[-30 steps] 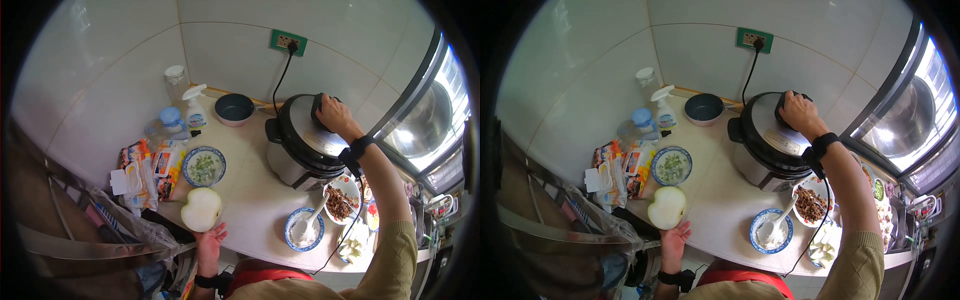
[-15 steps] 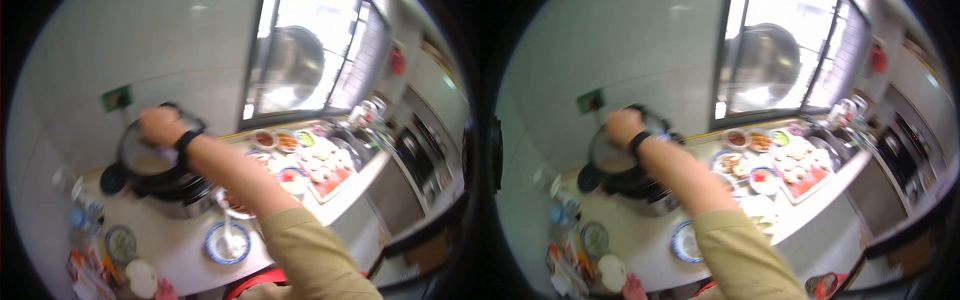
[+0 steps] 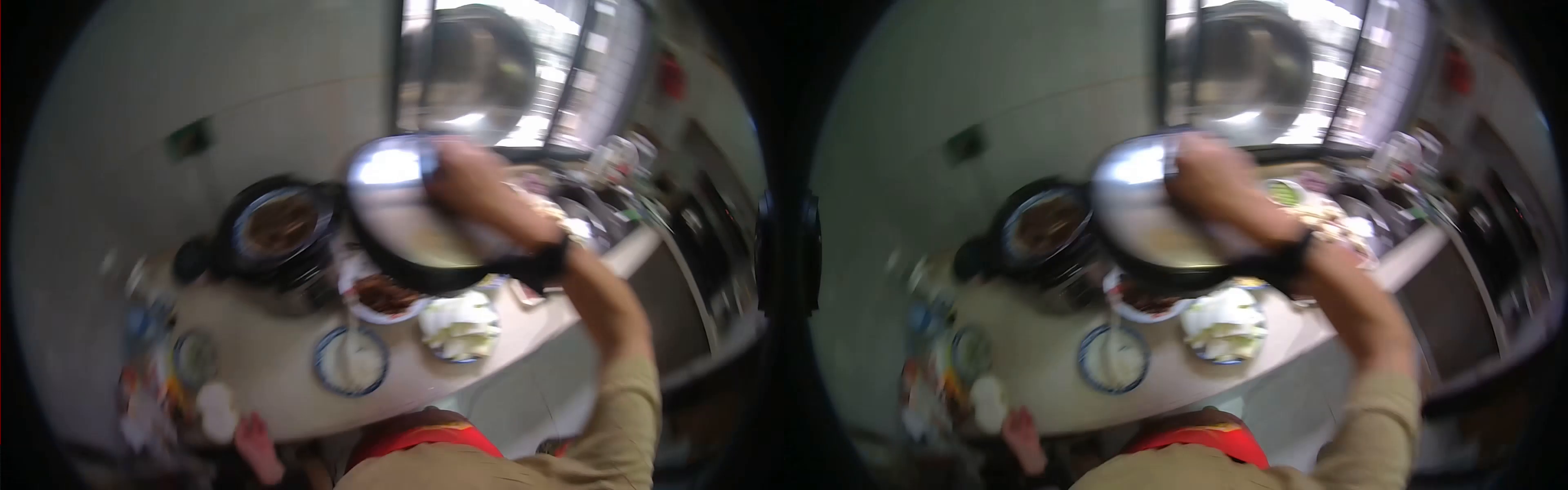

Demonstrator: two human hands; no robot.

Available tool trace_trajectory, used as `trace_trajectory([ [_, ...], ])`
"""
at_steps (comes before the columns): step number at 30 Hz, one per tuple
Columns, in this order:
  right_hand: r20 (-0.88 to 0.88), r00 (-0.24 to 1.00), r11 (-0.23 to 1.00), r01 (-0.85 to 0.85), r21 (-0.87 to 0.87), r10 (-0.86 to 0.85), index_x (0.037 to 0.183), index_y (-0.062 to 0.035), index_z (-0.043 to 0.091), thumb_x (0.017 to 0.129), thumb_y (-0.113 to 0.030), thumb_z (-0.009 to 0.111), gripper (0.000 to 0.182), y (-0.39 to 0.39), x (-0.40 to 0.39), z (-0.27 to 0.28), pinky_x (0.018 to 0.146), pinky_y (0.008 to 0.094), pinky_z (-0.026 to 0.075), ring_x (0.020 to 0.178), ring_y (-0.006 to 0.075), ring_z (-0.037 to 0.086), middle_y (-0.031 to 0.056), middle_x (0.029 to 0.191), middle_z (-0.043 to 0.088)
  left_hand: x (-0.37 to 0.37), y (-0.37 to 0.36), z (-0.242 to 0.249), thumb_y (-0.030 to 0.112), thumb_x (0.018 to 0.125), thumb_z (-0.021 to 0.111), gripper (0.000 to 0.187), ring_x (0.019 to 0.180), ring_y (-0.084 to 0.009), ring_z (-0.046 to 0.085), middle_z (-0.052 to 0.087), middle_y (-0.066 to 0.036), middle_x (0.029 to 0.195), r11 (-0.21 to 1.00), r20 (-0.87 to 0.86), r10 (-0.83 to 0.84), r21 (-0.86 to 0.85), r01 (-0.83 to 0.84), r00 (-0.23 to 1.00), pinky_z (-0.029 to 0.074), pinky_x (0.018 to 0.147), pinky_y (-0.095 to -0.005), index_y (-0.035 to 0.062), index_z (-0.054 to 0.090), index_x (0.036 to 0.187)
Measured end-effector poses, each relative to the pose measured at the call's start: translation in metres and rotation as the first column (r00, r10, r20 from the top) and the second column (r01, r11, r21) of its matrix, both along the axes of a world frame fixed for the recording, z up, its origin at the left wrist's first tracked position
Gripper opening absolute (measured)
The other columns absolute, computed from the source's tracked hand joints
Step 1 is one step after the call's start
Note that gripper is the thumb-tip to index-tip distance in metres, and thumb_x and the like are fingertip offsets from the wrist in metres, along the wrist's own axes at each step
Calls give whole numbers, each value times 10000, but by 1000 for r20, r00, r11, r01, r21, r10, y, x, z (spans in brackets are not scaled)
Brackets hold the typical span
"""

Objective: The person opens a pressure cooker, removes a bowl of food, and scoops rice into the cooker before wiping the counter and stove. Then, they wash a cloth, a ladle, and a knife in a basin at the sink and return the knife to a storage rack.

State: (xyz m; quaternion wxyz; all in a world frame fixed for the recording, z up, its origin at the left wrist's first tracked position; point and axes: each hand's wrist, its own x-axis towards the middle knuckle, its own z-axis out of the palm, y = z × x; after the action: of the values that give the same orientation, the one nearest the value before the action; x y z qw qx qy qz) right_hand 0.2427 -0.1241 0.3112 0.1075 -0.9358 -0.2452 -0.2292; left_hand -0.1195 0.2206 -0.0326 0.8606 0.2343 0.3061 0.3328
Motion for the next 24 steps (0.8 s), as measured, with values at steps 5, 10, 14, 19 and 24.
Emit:
trace_trajectory([
  [5, 223, 963, 983, -123, -136, 151, 969, -24, 459, 716, -127, 578, 297, -89, 25, -40, 691, 413, 440, 827, 368, 530, 195, 907, 515, 20, -65, 41, 71, 747, 548, 765, 775, -319, 570, 476, -118, 1014, 975, -165, 218, -6, -222, 962, 467, 624, -392, 250, 56, 1305],
  [10, 202, 930, 951, -296, -85, 308, 974, -6, 457, 695, -102, 601, 328, -46, 9, -47, 705, 416, 421, 824, 355, 523, 185, 890, 503, 24, -109, 64, 84, 757, 547, 854, 841, -338, 566, 437, -129, 1085, 988, -184, 149, -9, -154, 972, 481, 665, -405, 195, -69, 1337],
  [14, 197, 853, 875, -480, -69, 483, 935, -13, 465, 647, -98, 631, 343, 49, -38, -21, 677, 386, 434, 793, 326, 525, 157, 862, 491, 15, -81, 64, 76, 758, 540, 830, 862, -351, 562, 418, -134, 1100, 976, -82, 210, -38, -214, 974, 487, 678, -416, 213, -46, 1329],
  [19, 70, 704, 707, -701, -92, 707, 926, -7, 457, 634, -198, 692, 421, 198, -116, -2, 728, 384, 439, 856, 305, 511, 159, 898, 493, -5, -31, 35, 77, 769, 533, 699, 905, -379, 542, 404, -153, 1114, 995, 82, 102, -5, -102, 991, 478, 717, -437, 256, 79, 1269],
  [24, -42, 594, 593, -791, 152, 803, 921, -15, 453, 689, -270, 642, 393, 337, -174, -58, 743, 394, 444, 874, 319, 520, 171, 906, 511, -20, -31, 30, 111, 826, 509, 616, 957, -411, 507, 375, -149, 1209, 997, 9, 82, 2, -82, 997, 463, 722, -489, 285, 94, 1246],
])
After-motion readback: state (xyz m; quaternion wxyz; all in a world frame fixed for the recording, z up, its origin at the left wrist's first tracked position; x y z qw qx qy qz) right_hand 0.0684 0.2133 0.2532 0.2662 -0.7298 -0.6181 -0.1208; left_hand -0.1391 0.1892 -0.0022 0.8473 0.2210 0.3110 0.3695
